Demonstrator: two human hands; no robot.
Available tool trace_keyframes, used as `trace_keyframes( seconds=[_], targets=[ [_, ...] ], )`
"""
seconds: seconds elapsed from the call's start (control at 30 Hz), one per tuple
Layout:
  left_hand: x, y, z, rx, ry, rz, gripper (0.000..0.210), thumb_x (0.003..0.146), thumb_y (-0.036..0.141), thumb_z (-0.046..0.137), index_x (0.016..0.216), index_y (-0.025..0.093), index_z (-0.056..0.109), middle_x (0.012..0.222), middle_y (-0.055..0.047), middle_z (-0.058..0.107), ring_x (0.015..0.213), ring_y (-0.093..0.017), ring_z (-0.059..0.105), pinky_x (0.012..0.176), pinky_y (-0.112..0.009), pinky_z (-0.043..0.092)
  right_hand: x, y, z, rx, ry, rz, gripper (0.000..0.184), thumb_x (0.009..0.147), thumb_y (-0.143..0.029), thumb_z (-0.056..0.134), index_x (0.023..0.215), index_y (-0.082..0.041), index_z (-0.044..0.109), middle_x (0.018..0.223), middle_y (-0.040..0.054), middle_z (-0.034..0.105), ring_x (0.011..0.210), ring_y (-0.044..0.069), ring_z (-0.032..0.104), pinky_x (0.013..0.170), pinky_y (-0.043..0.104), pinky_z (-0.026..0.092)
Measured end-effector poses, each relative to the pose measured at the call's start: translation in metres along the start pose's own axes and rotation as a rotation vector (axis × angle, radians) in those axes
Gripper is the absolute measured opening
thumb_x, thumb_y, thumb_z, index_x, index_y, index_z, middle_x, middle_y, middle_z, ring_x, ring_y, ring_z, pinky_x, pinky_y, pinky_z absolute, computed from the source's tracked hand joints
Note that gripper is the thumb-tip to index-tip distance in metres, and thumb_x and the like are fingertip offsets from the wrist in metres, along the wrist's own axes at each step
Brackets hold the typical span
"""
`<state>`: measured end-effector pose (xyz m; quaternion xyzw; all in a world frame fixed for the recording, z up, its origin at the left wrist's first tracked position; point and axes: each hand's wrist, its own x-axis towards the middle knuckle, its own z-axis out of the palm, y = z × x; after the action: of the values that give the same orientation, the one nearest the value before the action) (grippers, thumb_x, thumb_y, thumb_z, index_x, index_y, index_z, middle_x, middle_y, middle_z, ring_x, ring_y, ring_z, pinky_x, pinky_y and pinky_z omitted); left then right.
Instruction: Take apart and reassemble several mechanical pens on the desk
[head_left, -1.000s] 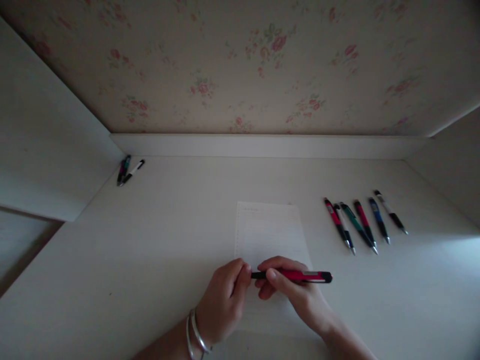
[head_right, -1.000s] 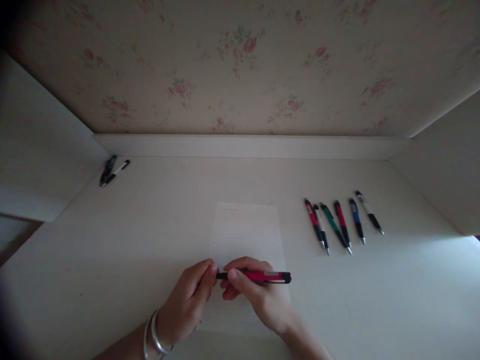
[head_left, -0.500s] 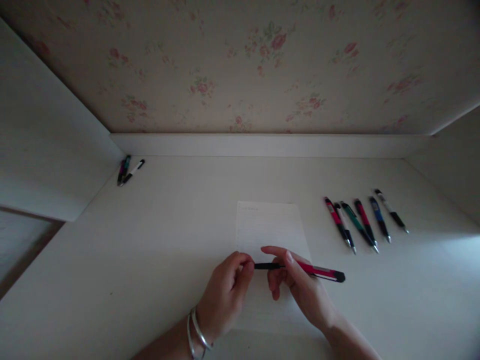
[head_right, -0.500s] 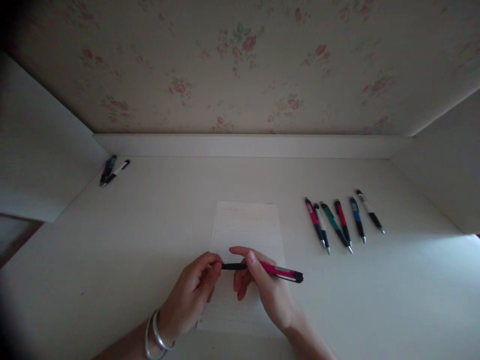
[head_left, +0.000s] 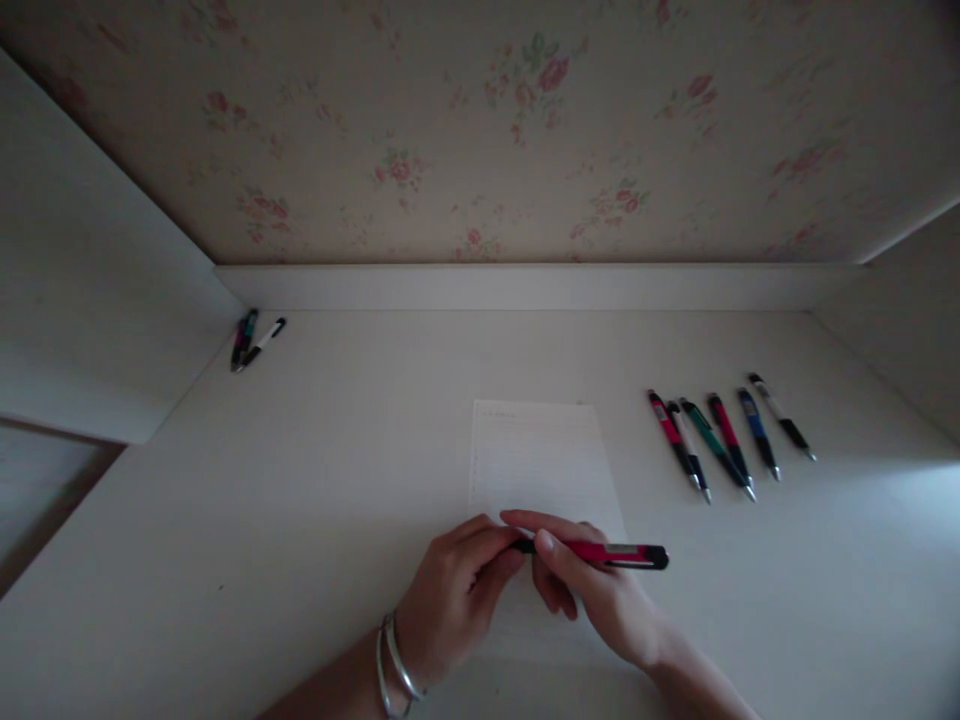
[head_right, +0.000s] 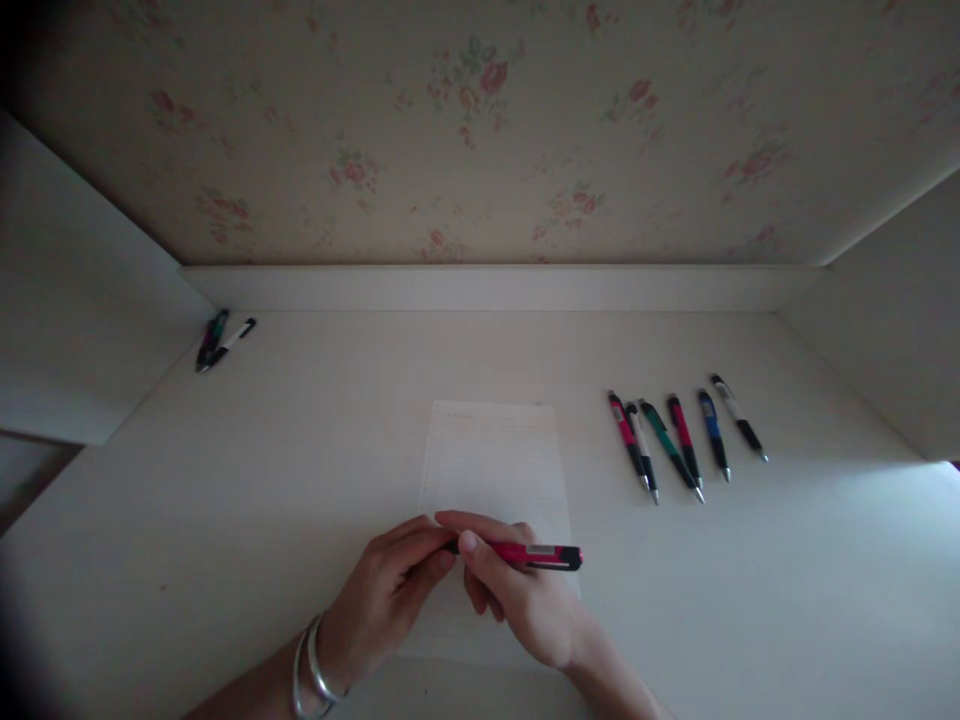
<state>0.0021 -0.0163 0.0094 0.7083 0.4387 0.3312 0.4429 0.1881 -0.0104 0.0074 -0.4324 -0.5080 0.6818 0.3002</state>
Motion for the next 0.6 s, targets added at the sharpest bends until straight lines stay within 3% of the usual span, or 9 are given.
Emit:
trace_keyframes(
  seconds=[0.17,0.6],
  targets=[
    [-0.0001,-0.0035,0.0010,0.028,-0.008,0.011,0.022,0.099,0.026,0.052,0.093,0.018,0.071,0.081,-0.004,0.066,0.073,-0.015,0.061,0.070,-0.024,0.048,-0.0026,0.0013,-0.0019,-0.002,0.006,-0.020,0.053,0.100,-0.050,0.045,0.143,-0.020,0.051,0.055,-0.0045,0.051,0.048,0.009,0.040,0.047,0.023,0.031],
    [0.0003,-0.0046,0.0012,-0.053,0.012,0.062,0.020,0.098,0.022,0.054,0.105,0.018,0.072,0.093,-0.007,0.071,0.084,-0.016,0.066,0.080,-0.026,0.052,-0.0028,-0.0008,-0.0021,-0.009,0.030,-0.150,0.044,0.097,-0.046,0.053,0.129,-0.019,0.065,0.055,-0.0035,0.051,0.050,0.010,0.045,0.048,0.023,0.036]
  ],
)
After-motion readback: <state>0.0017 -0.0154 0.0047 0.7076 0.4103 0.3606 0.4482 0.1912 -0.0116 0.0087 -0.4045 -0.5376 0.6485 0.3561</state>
